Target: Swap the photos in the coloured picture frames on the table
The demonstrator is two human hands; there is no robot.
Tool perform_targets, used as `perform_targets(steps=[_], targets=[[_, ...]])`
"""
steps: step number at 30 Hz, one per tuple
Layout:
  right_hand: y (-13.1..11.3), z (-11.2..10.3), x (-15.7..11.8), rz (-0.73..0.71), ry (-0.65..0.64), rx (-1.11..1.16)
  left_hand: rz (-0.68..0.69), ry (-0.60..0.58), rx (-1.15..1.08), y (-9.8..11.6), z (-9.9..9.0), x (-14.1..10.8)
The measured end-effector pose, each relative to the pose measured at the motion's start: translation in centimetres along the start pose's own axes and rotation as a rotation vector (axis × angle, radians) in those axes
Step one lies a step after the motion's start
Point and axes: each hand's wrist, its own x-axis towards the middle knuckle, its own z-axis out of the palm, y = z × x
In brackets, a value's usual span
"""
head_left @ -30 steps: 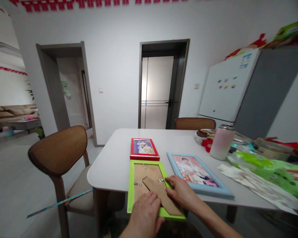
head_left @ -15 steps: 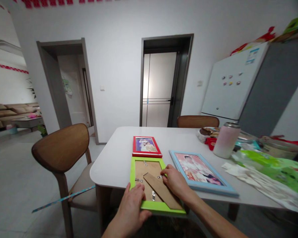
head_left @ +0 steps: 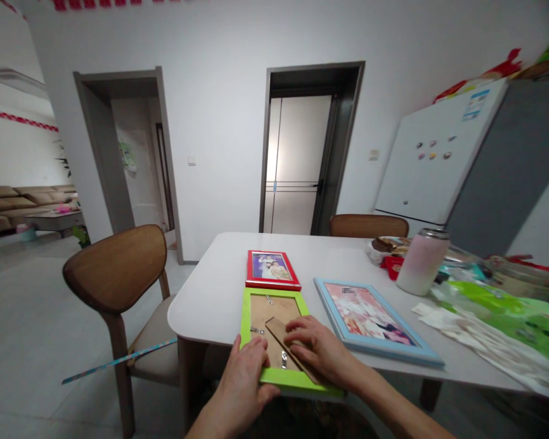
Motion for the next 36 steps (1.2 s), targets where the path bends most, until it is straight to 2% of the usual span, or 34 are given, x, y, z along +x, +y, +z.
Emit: perform_targets(steps=[3, 5, 11, 15, 19, 23, 30, 36], targets=[[-1.1, 0.1, -0.3, -0.078, -0.136, 0.106, -0.014, 0.001, -0.006, 0.1, 0.0, 0.0], [-1.3, 0.5, -0.2, -0.075, -0.150, 0.116, -0.020, -0.005, -0.011, 0.2, -0.1, 0.1], [-1.9, 1.0, 0.2, -0.044, -0.069, 0.040, -0.017, 0.004, -0.022, 0.0, 0.0, 0.1], [-2.3, 1.1, 0.7, -0.017, -0.022, 0.072, -0.002, 0.010, -0.037, -0.1, 0.0, 0.1], [-2.3, 2.0, 2.3, 0.020, 0.037, 0.067, 0.019, 0.022, -0.046, -0.1, 0.0, 0.2], [-2.5, 3.1, 4.6, 0.030, 0.022, -0.014, 0.034, 0.041, -0.036, -0.3, 0.3, 0.3], [-2.6, 4.6, 6.1, 0.137, 0.099, -0.051, 0.005, 0.036, -0.013, -0.3, 0.4, 0.2], [-1.9, 6.1, 6.6, 0.251, 0.100, -0.035, -0.014, 0.030, -0.018, 0.1, 0.3, 0.1]])
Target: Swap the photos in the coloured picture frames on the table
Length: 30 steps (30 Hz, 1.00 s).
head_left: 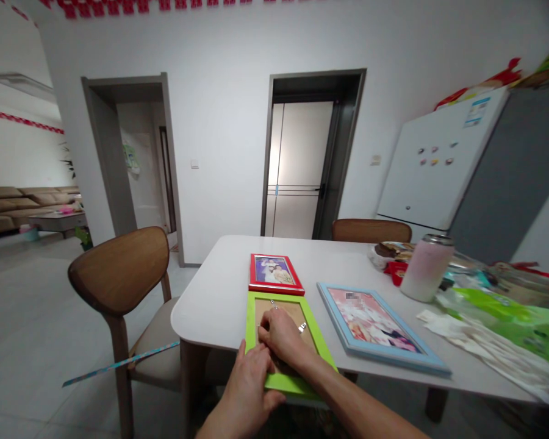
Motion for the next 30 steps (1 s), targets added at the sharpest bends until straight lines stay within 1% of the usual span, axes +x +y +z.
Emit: perform_targets(steps=[2, 4, 6, 9, 13, 16, 19, 22, 25, 28, 30], targets=[[0.3, -0.1, 0.2, 0.017, 0.011, -0.014, -0.003, -0.002, -0.023, 0.1, 0.0, 0.0], [0.8, -0.5, 0.5, 0.001, 0.021, -0.017, -0.007, -0.004, -0.042, 0.0, 0.1, 0.0], [1.6, -1.1, 1.1, 0.006, 0.066, -0.027, -0.005, -0.008, -0.043, -0.1, 0.2, 0.1], [3.0, -1.6, 2.2, 0.071, 0.112, -0.052, -0.002, -0.012, -0.031, -0.3, 0.3, 0.1], [4.3, -1.2, 3.5, 0.155, 0.087, -0.067, 0.013, 0.005, -0.049, -0.5, 0.4, 0.1], [4.2, -1.0, 3.8, 0.187, 0.081, -0.073, 0.019, 0.019, -0.061, -0.4, 0.4, 0.1], [3.5, -1.3, 3.8, 0.176, 0.088, -0.073, -0.005, 0.004, -0.064, -0.3, 0.3, 0.1], [2.8, -2.4, 3.0, 0.128, 0.099, -0.067, -0.033, -0.024, -0.050, -0.3, 0.3, 0.2], [2.8, -3.8, 0.8, 0.070, 0.109, -0.057, -0.032, -0.020, -0.052, -0.6, 0.4, 0.3], [3.1, -4.8, -2.3, 0.018, 0.044, -0.052, -0.028, -0.005, -0.062, -0.7, 0.3, 0.4], [3.1, -5.0, -3.8, -0.011, -0.014, -0.060, -0.032, -0.001, -0.056, -0.7, 0.3, 0.6]])
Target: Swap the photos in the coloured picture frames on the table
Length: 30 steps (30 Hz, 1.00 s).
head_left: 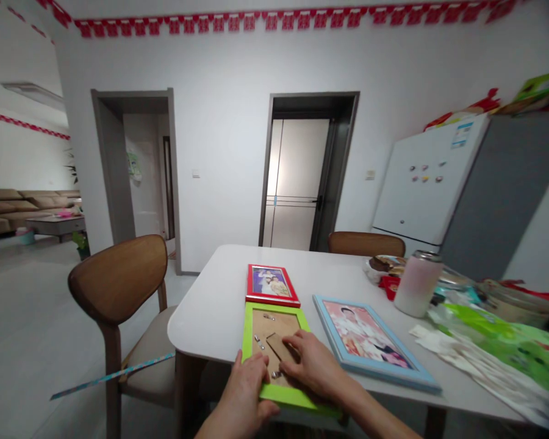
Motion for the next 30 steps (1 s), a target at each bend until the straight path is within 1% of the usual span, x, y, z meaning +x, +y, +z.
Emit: perform_targets(steps=[3, 6, 8, 10, 12, 14, 17, 18, 20, 24, 26, 28, 30], targets=[[-0.5, 0.0, -0.8, 0.008, 0.006, -0.007, 0.005, -0.005, 0.020, 0.1, 0.2, 0.1], [-1.0, -0.6, -0.2, 0.037, 0.002, -0.001, -0.012, -0.028, 0.003, 0.1, 0.5, 0.0], [-1.4, -1.5, 0.3, 0.042, -0.012, -0.012, -0.060, -0.003, -0.082, -0.1, 0.6, 0.2], [-2.0, -2.6, 0.7, 0.031, 0.015, -0.023, -0.110, 0.103, -0.242, -0.2, 0.4, 0.6], [-3.1, -3.4, 1.0, -0.008, 0.056, -0.007, -0.130, 0.248, -0.463, -0.3, 0.0, 1.4], [-4.4, -3.6, 1.2, -0.061, 0.087, 0.024, -0.139, 0.361, -0.704, -0.6, -0.7, 2.4], [-5.6, -3.2, 1.6, -0.108, 0.128, 0.078, -0.183, 0.441, -0.969, -1.8, -2.0, 3.4], [-5.5, -3.0, 1.6, -0.111, 0.137, 0.097, -0.203, 0.457, -1.014, -2.5, -2.5, 3.4], [-4.2, -2.6, 1.5, -0.083, 0.145, 0.106, -0.256, 0.490, -1.046, -4.2, -3.4, 3.0], [0.7, -2.2, 0.5, 0.097, 0.128, -0.035, -0.418, 0.535, -0.904, -8.1, -5.2, 1.4], [2.3, -2.1, -0.1, 0.162, 0.105, -0.106, -0.461, 0.532, -0.834, -9.6, -5.9, 0.7], [2.6, -1.9, -0.7, 0.129, 0.082, -0.141, -0.474, 0.524, -0.789, -10.7, -6.4, 0.4], [1.8, -1.6, -1.1, 0.013, 0.048, -0.155, -0.485, 0.526, -0.718, -11.6, -6.8, 0.4]])
